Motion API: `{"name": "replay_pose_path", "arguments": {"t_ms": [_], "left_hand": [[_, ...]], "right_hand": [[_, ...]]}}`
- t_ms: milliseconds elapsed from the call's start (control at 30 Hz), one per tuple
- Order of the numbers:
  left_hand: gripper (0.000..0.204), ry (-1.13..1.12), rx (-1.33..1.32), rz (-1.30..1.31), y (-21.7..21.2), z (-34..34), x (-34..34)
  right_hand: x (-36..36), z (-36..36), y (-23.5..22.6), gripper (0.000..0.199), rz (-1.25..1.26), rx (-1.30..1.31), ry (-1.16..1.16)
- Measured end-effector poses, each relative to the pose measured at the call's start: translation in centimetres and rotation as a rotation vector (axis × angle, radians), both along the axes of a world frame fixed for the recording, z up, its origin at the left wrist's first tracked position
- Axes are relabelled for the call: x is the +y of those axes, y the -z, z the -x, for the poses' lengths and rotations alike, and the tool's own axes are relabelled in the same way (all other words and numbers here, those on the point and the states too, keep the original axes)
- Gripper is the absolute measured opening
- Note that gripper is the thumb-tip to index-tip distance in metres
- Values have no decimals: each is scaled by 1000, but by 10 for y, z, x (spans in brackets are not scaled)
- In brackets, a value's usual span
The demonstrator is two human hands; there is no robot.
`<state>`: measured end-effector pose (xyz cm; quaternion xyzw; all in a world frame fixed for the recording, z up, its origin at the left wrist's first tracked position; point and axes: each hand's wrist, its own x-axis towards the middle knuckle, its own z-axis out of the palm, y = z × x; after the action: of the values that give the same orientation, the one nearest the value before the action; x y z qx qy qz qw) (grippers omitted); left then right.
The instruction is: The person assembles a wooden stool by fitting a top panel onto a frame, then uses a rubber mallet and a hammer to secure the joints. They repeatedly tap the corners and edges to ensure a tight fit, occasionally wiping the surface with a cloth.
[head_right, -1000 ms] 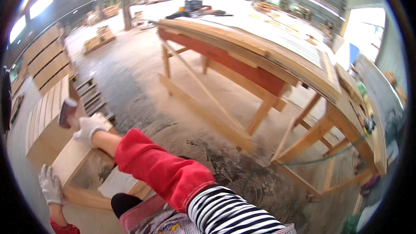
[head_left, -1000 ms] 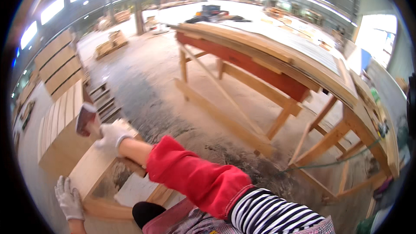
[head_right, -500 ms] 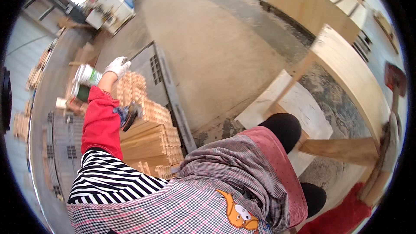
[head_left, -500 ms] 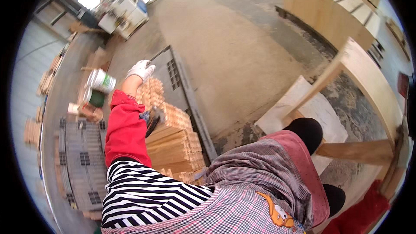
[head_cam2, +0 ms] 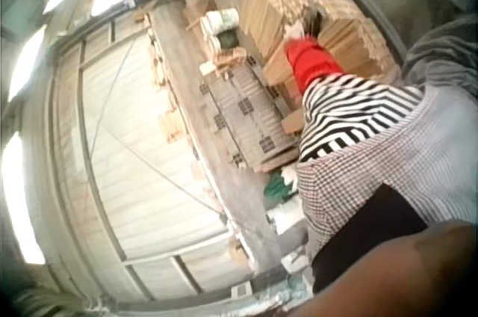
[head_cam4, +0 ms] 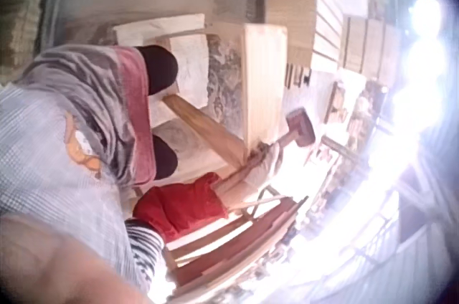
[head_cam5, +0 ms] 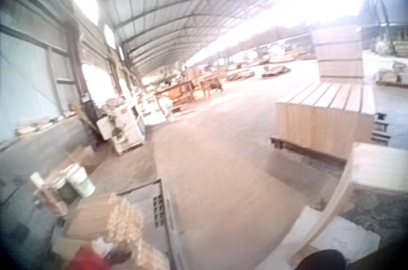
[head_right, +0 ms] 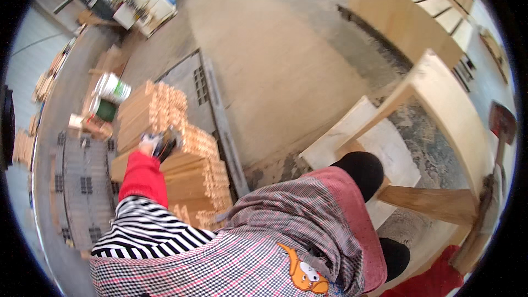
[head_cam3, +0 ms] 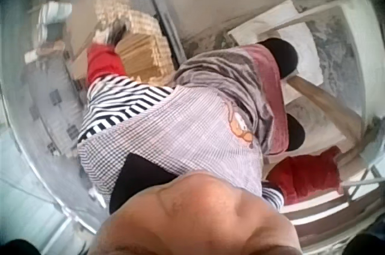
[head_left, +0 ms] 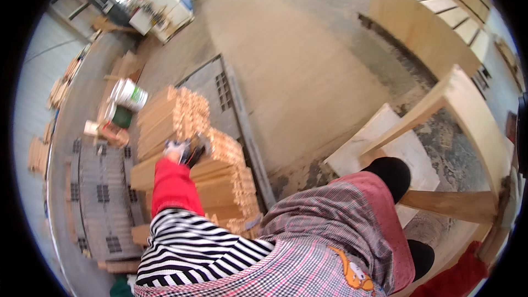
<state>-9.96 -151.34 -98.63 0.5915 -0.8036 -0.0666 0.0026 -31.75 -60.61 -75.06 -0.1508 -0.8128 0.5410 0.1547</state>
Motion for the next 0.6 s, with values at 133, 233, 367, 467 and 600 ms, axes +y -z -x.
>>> {"name": "replay_pose_path", "arguments": {"t_ms": [133, 233, 367, 467, 600], "left_hand": [[26, -560, 1207, -406, 15, -126, -109], [21, -217, 953, 174, -5, 45, -58], [34, 419, 1269, 151, -121, 131, -65], [37, 868, 1522, -304, -189, 291, 196], [38, 1463, 1472, -1193, -228, 351, 401]], "right_hand": [[45, 47, 51, 34, 10, 3, -112], [30, 17, 32, 36, 46, 90, 21], [7, 29, 24, 45, 83, 48, -82], [3, 12, 16, 48, 25, 176, 27], [-21, 0, 18, 53, 95, 430, -30]]}}
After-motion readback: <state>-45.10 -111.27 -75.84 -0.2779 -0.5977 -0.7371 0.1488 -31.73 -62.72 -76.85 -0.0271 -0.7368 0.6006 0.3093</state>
